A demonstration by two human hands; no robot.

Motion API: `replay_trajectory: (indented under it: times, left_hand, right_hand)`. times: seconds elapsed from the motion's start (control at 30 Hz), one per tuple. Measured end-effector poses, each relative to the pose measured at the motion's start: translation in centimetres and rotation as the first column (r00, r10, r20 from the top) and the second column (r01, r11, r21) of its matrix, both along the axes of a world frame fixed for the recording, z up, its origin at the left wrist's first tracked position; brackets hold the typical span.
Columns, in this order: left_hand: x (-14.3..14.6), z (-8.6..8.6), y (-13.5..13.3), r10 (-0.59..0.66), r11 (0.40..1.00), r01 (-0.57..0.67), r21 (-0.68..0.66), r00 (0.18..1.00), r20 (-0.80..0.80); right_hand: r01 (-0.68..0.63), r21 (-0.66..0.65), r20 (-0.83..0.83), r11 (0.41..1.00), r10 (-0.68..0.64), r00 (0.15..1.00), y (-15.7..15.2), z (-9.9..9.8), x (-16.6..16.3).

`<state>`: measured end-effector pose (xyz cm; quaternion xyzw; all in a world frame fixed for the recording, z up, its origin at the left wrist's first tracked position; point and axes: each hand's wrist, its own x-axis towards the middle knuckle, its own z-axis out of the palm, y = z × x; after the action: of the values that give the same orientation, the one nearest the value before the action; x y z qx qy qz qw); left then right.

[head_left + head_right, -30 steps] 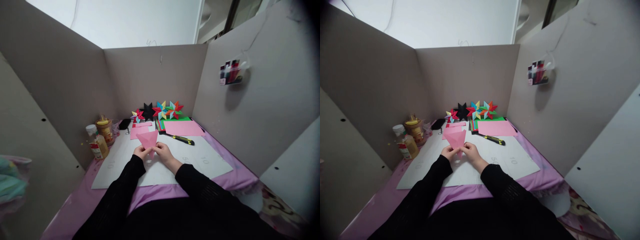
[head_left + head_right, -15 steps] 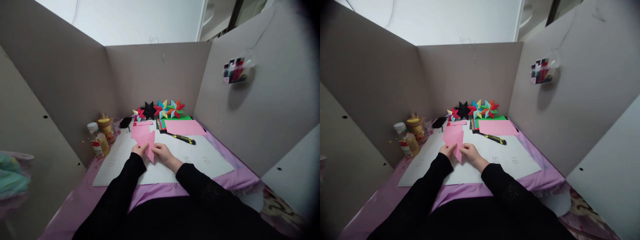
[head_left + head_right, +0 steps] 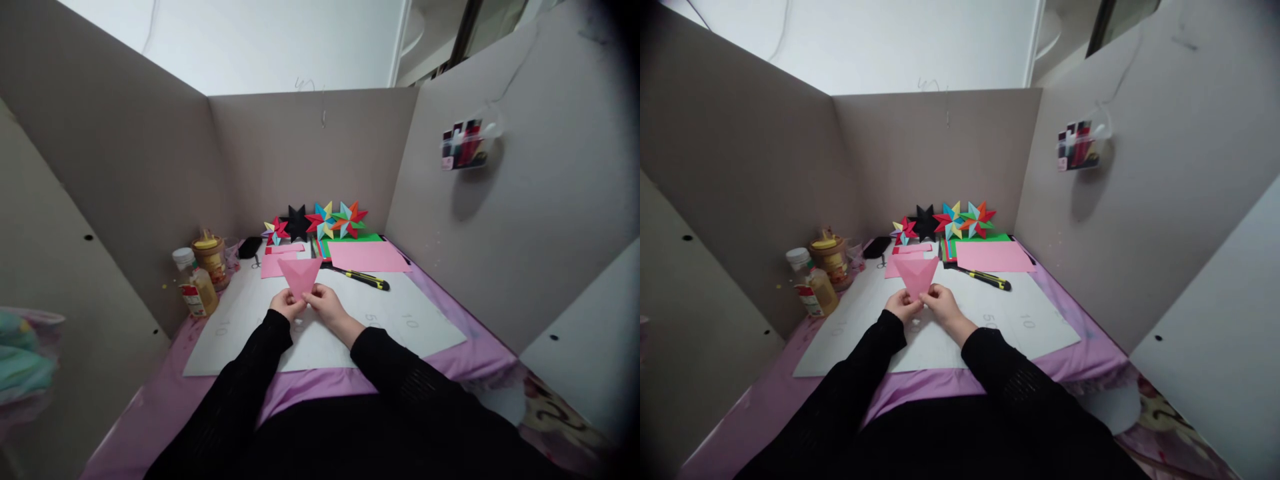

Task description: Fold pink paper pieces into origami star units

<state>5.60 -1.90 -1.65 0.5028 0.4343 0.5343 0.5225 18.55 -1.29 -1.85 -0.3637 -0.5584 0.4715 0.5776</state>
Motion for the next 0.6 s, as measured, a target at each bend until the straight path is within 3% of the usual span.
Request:
replay_trajectory:
  times: [0.23, 0.4, 0.53, 0.6]
  left_hand:
    - [-0.2, 0.0, -0.2, -0.132, 0.991, 0.131, -0.009, 0.989, -0.063]
    - [-0.3, -0.1, -0.4, -0.208, 0.978, 0.204, -0.049, 0.974, -0.089]
    - [-0.3, 0.0, -0.3, -0.174, 0.984, 0.169, -0.06, 0.98, -0.098]
    - [-0.3, 0.2, -0.2, -0.101, 0.994, 0.097, -0.047, 0.992, -0.076]
  right_hand:
    - [0.084, -0.158, -0.183, 0.984, -0.112, 0.977, 0.9, 0.8, 1.2]
    - [0.154, -0.12, -0.33, 0.981, -0.186, 0.925, 2.6, 2.1, 4.2]
    - [0.249, -0.127, -0.445, 0.96, -0.28, 0.851, 3.2, 2.3, 5.7]
    - [0.225, -0.106, -0.395, 0.968, -0.249, 0.884, 2.7, 2.0, 5.0]
